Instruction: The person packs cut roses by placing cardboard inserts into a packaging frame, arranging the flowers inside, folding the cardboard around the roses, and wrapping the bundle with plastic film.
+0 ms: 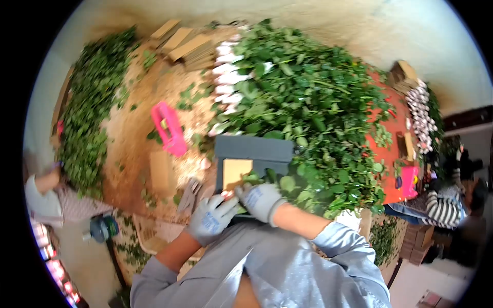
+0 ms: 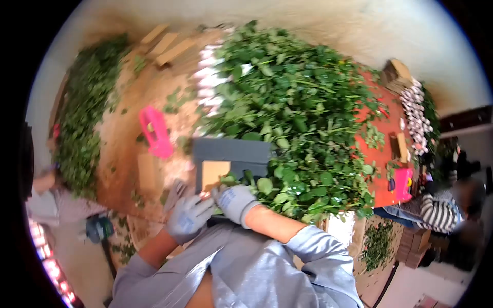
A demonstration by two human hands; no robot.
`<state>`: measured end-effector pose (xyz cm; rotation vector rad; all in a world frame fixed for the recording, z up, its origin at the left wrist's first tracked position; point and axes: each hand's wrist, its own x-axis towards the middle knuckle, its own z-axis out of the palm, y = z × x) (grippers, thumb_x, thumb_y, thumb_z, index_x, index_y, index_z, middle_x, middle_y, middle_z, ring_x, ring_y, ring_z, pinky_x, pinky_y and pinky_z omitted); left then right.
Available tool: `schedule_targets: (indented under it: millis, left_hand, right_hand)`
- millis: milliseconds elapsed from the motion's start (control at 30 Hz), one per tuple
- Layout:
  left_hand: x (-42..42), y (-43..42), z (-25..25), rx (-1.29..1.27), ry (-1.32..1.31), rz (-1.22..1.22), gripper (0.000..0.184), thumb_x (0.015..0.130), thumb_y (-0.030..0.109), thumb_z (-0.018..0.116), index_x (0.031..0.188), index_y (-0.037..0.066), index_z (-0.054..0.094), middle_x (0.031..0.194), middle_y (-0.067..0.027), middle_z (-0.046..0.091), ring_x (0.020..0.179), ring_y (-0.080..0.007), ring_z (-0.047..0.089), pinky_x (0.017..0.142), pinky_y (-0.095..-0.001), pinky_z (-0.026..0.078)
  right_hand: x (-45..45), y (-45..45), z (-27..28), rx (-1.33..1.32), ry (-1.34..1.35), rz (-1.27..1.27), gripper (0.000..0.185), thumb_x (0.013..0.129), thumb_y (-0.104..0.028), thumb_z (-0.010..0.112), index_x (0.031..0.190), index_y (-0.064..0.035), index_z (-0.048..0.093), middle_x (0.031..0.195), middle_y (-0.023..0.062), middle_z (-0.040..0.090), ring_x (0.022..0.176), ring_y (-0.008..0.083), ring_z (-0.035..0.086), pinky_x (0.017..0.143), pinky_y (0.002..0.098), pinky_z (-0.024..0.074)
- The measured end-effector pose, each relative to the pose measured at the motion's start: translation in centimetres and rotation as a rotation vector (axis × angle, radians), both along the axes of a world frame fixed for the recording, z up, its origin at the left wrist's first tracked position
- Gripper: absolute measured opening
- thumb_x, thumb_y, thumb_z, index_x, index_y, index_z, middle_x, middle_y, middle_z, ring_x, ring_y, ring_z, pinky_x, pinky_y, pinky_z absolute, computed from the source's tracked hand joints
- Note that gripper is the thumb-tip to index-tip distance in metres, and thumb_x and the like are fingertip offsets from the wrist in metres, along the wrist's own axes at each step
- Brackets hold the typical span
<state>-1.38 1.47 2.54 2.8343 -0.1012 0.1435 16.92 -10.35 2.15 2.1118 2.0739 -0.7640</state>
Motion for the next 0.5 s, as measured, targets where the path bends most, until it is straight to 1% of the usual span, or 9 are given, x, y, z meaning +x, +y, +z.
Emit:
schedule_targets:
  millis: [100, 133, 200, 267, 300, 367, 433, 467, 500]
  left_hand:
    - [0.7, 0.2, 0.7, -0.032, -0.023, -0.035, 0.03, 0.082, 0.016, 0.061, 0.108, 0.009, 0.071, 0.127, -0.0057, 0.067, 0.106, -0.0256, 0.06, 0.083, -0.0415, 0.049]
    - [0.7, 0.2, 0.5, -0.072, -0.021, -0.012, 0.028, 0.08, 0.014, 0.062, 0.106, 0.009, 0.071, 0.126, -0.0054, 0.067, 0.104, -0.0258, 0.06, 0.082, -0.0416, 0.05]
    - [0.7, 0.1, 0.4, -0.114, -0.027, -0.005, 0.027, 0.079, 0.012, 0.063, 0.104, 0.008, 0.071, 0.124, -0.005, 0.068, 0.101, -0.0261, 0.06, 0.081, -0.0417, 0.05]
    - [0.8, -0.1, 0.7, -0.116, 0.004, 0.026, 0.025, 0.077, 0.01, 0.065, 0.102, 0.009, 0.071, 0.122, -0.0041, 0.069, 0.096, -0.0249, 0.06, 0.079, -0.0407, 0.05]
    - [0.9, -0.1, 0.7, -0.101, -0.022, 0.033, 0.023, 0.077, 0.011, 0.066, 0.1, 0.01, 0.072, 0.121, -0.0033, 0.069, 0.09, -0.0238, 0.059, 0.078, -0.0403, 0.049]
    - [0.7, -0.2, -0.2, -0.109, -0.056, 0.024, 0.022, 0.077, 0.011, 0.067, 0.099, 0.01, 0.072, 0.121, -0.0028, 0.069, 0.089, -0.0237, 0.059, 0.077, -0.0401, 0.048]
    - [0.6, -0.3, -0.5, -0.109, -0.072, 0.048, 0.019, 0.077, 0.011, 0.068, 0.096, 0.011, 0.072, 0.12, -0.0017, 0.07, 0.087, -0.0234, 0.058, 0.075, -0.0399, 0.046]
    - [0.6, -0.4, -0.7, -0.108, -0.081, 0.037, 0.019, 0.077, 0.011, 0.068, 0.096, 0.011, 0.072, 0.12, -0.0017, 0.07, 0.087, -0.0234, 0.058, 0.075, -0.0399, 0.046]
    - [0.5, -0.3, -0.8, -0.089, -0.07, 0.036, 0.02, 0.077, 0.011, 0.068, 0.096, 0.011, 0.072, 0.12, -0.0015, 0.07, 0.087, -0.0233, 0.058, 0.075, -0.0399, 0.046]
  right_hand:
    - [1.3, 0.3, 0.6, 0.003, 0.04, 0.075, 0.03, 0.096, -0.016, 0.056, 0.123, -0.0056, 0.061, 0.108, 0.0152, 0.069, 0.092, 0.0318, 0.073, 0.074, 0.0444, 0.0576]
    - [2.5, 1.1, 1.2, 0.023, 0.047, 0.115, 0.026, 0.094, -0.017, 0.058, 0.118, -0.0068, 0.062, 0.107, 0.0155, 0.069, 0.092, 0.0331, 0.072, 0.075, 0.0441, 0.0574]
    - [6.0, 2.3, 3.5, 0.219, 0.103, -0.208, 0.02, 0.094, -0.016, 0.059, 0.112, -0.0078, 0.062, 0.107, 0.0166, 0.069, 0.092, 0.0351, 0.071, 0.075, 0.0453, 0.057]
    - [10.5, 3.7, 4.1, 0.4, 0.044, -0.489, 0.015, 0.094, -0.014, 0.058, 0.107, -0.0074, 0.061, 0.108, 0.0174, 0.068, 0.092, 0.0365, 0.071, 0.076, 0.0464, 0.0569]
    - [13.0, 4.1, 3.1, 0.337, -0.057, -0.53, 0.018, 0.094, -0.013, 0.057, 0.11, -0.0073, 0.062, 0.109, 0.0178, 0.069, 0.094, 0.0365, 0.071, 0.078, 0.0463, 0.0572]
    - [16.6, 3.7, 0.1, 0.181, -0.18, -0.559, 0.023, 0.094, -0.012, 0.056, 0.115, -0.007, 0.063, 0.112, 0.018, 0.07, 0.098, 0.0363, 0.071, 0.081, 0.046, 0.0577]
    - [18.3, 3.1, -2.2, 0.038, -0.227, -0.483, 0.031, 0.095, -0.012, 0.056, 0.124, -0.0059, 0.063, 0.116, 0.0174, 0.071, 0.106, 0.0353, 0.071, 0.086, 0.0457, 0.058]
    - [18.7, 2.7, -3.2, 0.001, -0.258, -0.419, 0.028, 0.095, -0.015, 0.059, 0.121, -0.0081, 0.068, 0.115, 0.0163, 0.074, 0.102, 0.0341, 0.073, 0.085, 0.0459, 0.0584]
    - [18.8, 2.3, -4.3, -0.037, -0.271, -0.392, 0.029, 0.096, -0.017, 0.059, 0.122, -0.0083, 0.068, 0.115, 0.0153, 0.074, 0.102, 0.0331, 0.074, 0.084, 0.0455, 0.0582]
